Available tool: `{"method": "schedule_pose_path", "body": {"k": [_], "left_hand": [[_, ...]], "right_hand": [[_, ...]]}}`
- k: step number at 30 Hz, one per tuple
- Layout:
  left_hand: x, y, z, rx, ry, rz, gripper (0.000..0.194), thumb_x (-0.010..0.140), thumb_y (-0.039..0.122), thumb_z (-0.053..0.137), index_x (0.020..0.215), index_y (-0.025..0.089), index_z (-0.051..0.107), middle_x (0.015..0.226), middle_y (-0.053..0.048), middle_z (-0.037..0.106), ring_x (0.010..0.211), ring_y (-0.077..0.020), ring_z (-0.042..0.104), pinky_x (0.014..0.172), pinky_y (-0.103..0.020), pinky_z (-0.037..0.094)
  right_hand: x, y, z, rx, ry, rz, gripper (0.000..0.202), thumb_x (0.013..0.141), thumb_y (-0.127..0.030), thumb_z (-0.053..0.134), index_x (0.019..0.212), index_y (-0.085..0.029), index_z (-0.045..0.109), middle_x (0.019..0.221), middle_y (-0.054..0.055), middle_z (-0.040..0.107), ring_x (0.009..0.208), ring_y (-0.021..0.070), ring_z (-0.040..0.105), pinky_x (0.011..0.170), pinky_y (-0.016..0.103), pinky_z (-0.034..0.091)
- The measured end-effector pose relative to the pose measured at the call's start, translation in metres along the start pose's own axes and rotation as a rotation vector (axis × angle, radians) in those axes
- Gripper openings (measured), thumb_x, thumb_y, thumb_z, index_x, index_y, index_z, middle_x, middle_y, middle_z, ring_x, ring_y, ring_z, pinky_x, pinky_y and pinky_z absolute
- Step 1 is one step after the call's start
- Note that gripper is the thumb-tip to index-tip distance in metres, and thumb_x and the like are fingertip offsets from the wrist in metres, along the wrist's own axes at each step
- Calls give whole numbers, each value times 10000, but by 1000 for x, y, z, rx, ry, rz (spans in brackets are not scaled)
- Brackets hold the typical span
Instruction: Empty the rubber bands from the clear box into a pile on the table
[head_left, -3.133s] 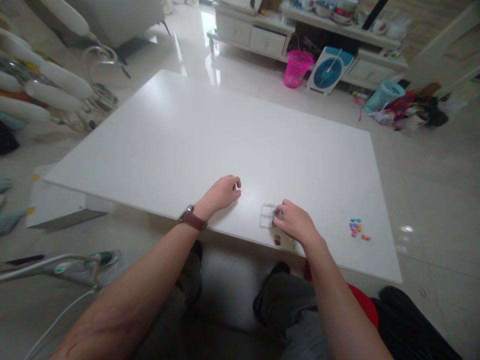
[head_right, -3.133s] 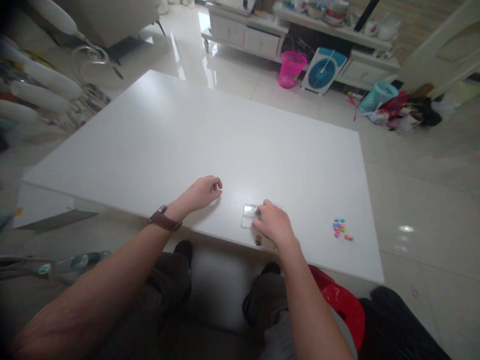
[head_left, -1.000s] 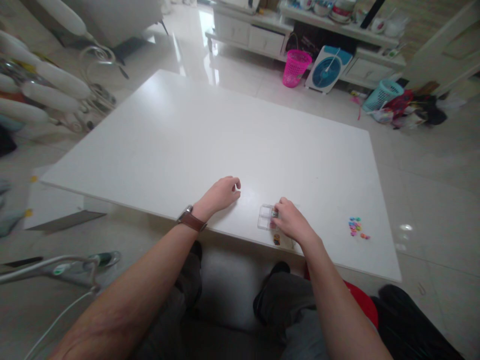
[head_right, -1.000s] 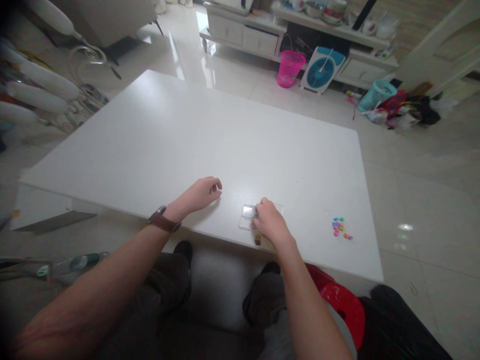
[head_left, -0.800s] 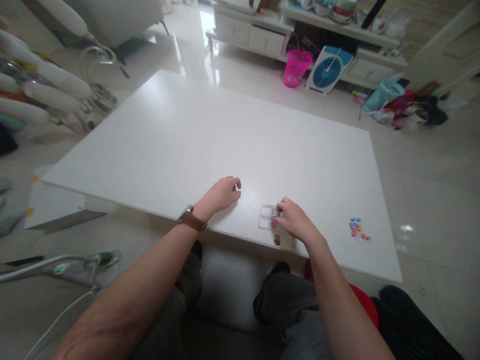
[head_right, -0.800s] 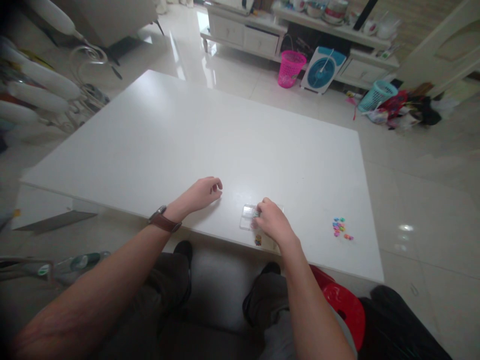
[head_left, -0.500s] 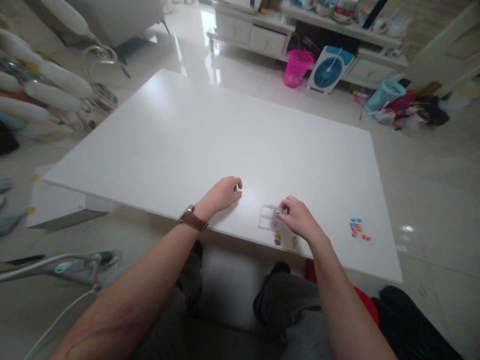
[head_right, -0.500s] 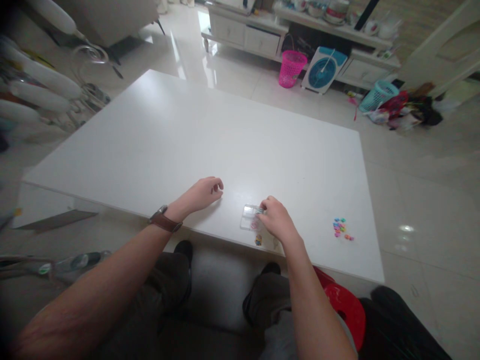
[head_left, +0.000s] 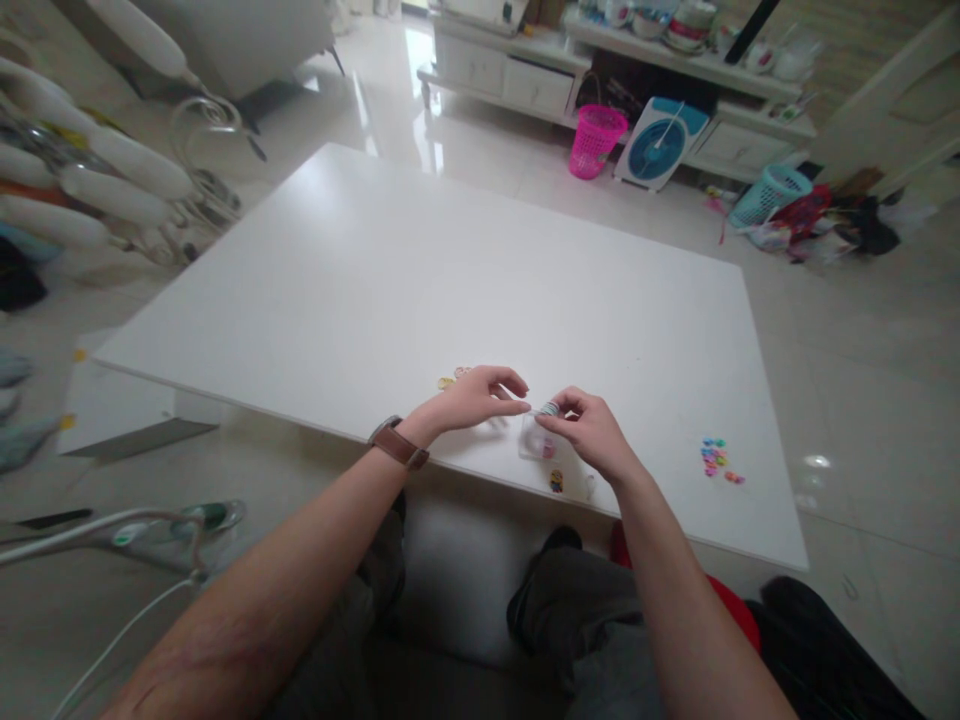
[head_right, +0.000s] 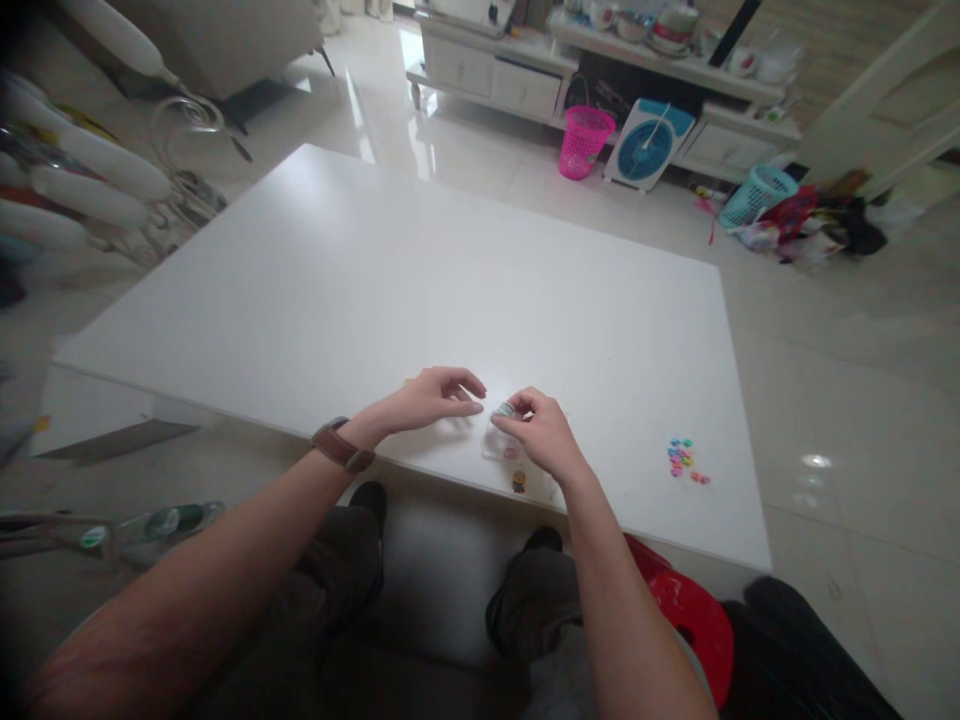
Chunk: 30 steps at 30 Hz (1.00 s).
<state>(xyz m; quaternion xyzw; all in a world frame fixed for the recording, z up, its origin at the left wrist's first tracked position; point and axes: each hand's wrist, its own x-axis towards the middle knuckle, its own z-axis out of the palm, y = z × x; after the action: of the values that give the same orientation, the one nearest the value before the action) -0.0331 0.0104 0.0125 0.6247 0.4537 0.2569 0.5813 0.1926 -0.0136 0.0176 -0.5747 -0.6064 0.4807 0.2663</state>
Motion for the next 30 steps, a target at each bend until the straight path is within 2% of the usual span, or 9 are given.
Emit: {"method": "schedule_pose_path", "body": {"k": [3,6,10,13,18,25,30], "left_hand": [[0,4,13,-288,-151,21,411,792,277,803,1168,149,698,1258,-143,713,1075,-211,702,946,-353,541],[0,1,21,-402,-207,27,470,771,277,840,1201,143,704,1220,-149,736,1097,-225,705,996,-380,532],[2,-4,21,-395,-148,-22,516,744,302,870,1211,136,725,1039,-130,789,981,-217,736,945,-366,560],[3,-5,19,-387,-97,-25,464,709,305,891,1123,134,771,1049,-127,791,977,-220,737,945,-356,561],[3,-2,17,-444,-78,-74,408,672,283,907,1036,135,797,978,-113,801,899,-197,738,900,-344,573],[0,4,13,-452,-117,-82,360,729,328,875,1004,109,798,914,-122,798,867,-191,732,878,-339,575],[2,0,12,-449,-67,-69,345,739,345,864,985,112,799,927,-124,797,857,-191,731,876,-351,580]], "right_hand": [[-2,-4,7,120,5,-11,290,699,-442,828,723,-213,652,863,17,604,779,176,567,677,319,489],[-2,-4,11,175,32,2,336,643,-467,868,702,-217,651,830,7,577,764,175,548,655,313,488],[1,-1,14,250,52,61,336,630,-453,885,714,-201,678,731,-8,599,715,159,532,680,310,458],[3,0,17,387,6,119,327,622,-421,902,724,-183,702,723,-4,649,706,143,545,700,296,430],[3,1,17,496,-39,174,303,607,-392,921,732,-186,737,698,-4,668,657,130,525,639,280,398],[0,-3,13,499,-100,144,299,657,-444,885,759,-187,772,732,23,707,696,142,552,694,291,416],[-1,-8,12,491,-106,117,299,685,-466,856,801,-198,791,775,22,713,746,149,569,742,295,433]]}}
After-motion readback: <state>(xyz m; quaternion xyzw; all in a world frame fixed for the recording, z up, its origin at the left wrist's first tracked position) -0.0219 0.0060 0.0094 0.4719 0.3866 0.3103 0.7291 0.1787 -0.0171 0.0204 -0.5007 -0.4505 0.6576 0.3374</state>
